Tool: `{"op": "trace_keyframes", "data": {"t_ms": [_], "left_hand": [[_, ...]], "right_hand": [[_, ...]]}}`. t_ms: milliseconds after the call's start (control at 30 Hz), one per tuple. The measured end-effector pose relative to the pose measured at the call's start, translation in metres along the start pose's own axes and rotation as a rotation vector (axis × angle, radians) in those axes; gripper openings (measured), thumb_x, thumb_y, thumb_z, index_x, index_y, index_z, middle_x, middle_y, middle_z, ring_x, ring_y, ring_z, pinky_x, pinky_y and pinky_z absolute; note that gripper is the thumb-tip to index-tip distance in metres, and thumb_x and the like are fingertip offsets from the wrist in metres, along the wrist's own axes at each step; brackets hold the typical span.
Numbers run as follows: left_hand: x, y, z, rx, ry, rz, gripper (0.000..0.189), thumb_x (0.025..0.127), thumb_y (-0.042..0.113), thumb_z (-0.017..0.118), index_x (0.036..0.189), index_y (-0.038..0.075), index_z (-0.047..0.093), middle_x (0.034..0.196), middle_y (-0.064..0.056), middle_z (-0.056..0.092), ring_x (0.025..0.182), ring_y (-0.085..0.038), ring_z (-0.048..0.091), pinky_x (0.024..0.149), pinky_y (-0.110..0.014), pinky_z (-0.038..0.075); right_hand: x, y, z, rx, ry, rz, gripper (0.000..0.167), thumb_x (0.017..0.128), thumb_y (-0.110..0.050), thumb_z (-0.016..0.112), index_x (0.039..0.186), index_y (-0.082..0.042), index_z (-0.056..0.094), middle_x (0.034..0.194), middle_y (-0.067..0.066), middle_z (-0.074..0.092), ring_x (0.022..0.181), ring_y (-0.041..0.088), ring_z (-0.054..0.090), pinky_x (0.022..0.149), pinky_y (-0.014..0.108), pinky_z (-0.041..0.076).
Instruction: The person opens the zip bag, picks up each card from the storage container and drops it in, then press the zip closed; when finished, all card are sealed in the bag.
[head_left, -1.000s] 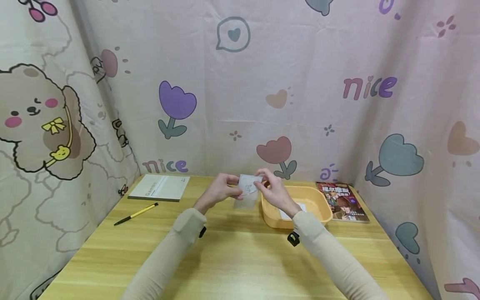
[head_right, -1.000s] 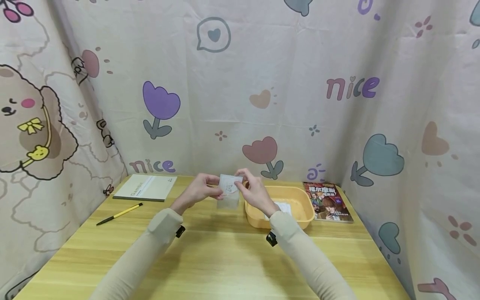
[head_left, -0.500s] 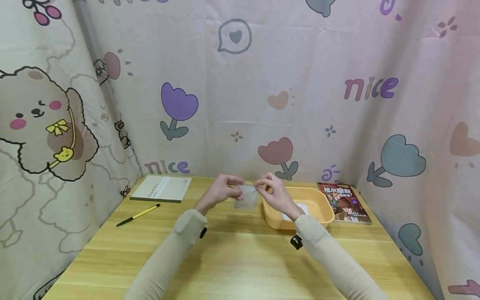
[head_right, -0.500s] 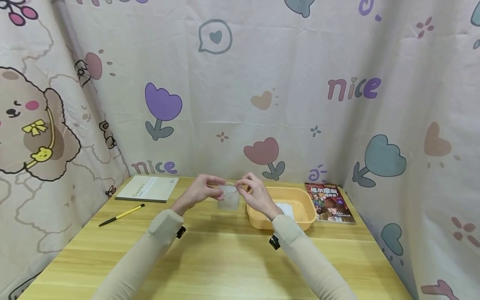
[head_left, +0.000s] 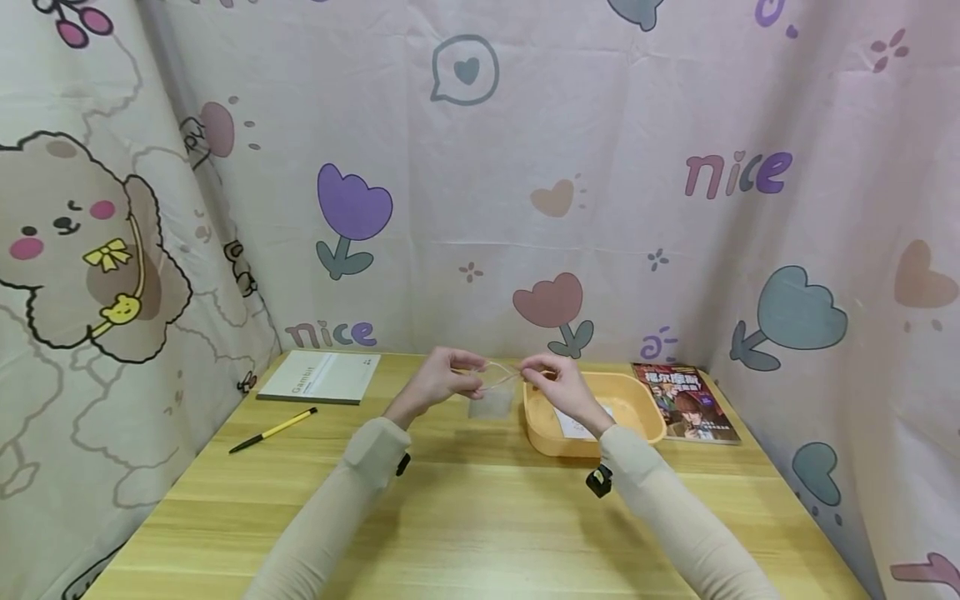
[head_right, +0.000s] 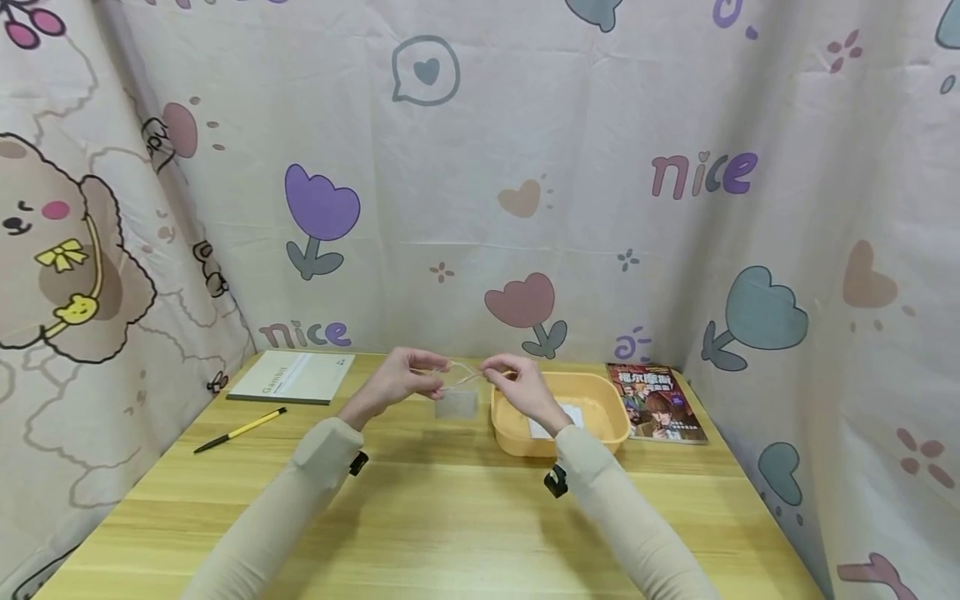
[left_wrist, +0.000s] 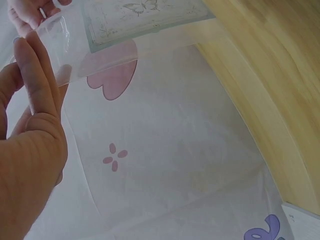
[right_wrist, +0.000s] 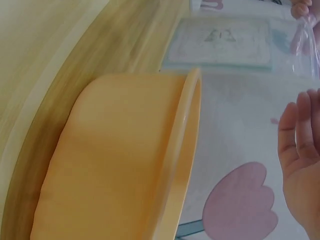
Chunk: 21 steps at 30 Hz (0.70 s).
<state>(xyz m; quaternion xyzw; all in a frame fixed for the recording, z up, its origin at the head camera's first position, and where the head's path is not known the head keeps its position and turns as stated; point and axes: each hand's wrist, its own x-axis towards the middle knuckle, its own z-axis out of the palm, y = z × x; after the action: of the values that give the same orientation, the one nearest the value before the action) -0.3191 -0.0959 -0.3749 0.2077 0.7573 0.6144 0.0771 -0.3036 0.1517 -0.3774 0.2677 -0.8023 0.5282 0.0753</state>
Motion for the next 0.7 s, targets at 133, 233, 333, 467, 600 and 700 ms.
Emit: {"op": "trace_keyframes", "data": {"t_ms": [133,233,333,467,600,700], "left_hand": [[0.000,0.001,0.000,0.012,0.005,0.004,0.039,0.085,-0.007,0.067,0.123,-0.011,0.061,0.124,-0.029,0.062,0.071,-0.018,0.073,0.074,-0.038,0.065],[0.000,0.001,0.000,0.020,0.009,0.008,0.039,0.086,-0.007,0.067,0.124,-0.012,0.060,0.124,-0.028,0.062,0.070,-0.017,0.072,0.073,-0.036,0.065],[0.001,0.001,0.000,0.018,0.006,0.002,0.040,0.086,-0.008,0.066,0.125,-0.013,0.059,0.124,-0.028,0.062,0.070,-0.016,0.072,0.072,-0.034,0.065],[0.000,0.000,0.000,0.018,0.002,-0.008,0.042,0.086,-0.008,0.066,0.126,-0.014,0.057,0.125,-0.028,0.062,0.070,-0.017,0.072,0.073,-0.036,0.065],[0.000,0.001,0.001,0.023,0.002,-0.010,0.040,0.086,-0.008,0.066,0.125,-0.012,0.059,0.124,-0.027,0.063,0.071,-0.018,0.073,0.076,-0.043,0.064],[0.000,0.003,0.002,0.019,0.002,-0.015,0.039,0.086,-0.008,0.066,0.124,-0.011,0.060,0.124,-0.026,0.063,0.071,-0.018,0.073,0.076,-0.042,0.065]], "right_hand": [[0.001,0.010,-0.010,0.017,-0.037,0.034,0.022,0.097,-0.006,0.060,0.111,0.009,0.067,0.100,0.024,0.070,0.082,0.012,0.066,0.075,0.035,0.062],[0.001,0.016,-0.017,0.038,-0.060,0.059,0.020,0.096,-0.005,0.061,0.109,0.008,0.068,0.095,0.015,0.072,0.079,0.004,0.065,0.072,0.027,0.061],[0.002,0.027,-0.023,0.037,-0.089,0.081,0.018,0.095,-0.004,0.061,0.108,0.008,0.068,0.094,0.009,0.073,0.079,0.004,0.065,0.072,0.031,0.062],[0.002,0.053,-0.031,-0.007,-0.122,0.114,0.020,0.095,-0.005,0.062,0.110,0.006,0.068,0.102,0.017,0.072,0.081,0.006,0.065,0.076,0.043,0.062],[-0.001,0.074,-0.041,-0.078,-0.144,0.156,0.021,0.095,-0.008,0.064,0.112,0.001,0.070,0.108,0.021,0.070,0.087,0.011,0.064,0.075,0.040,0.062],[-0.004,0.083,-0.048,-0.116,-0.164,0.194,0.022,0.093,-0.008,0.065,0.113,-0.001,0.070,0.110,0.022,0.069,0.091,0.015,0.061,0.074,0.028,0.059]]}}
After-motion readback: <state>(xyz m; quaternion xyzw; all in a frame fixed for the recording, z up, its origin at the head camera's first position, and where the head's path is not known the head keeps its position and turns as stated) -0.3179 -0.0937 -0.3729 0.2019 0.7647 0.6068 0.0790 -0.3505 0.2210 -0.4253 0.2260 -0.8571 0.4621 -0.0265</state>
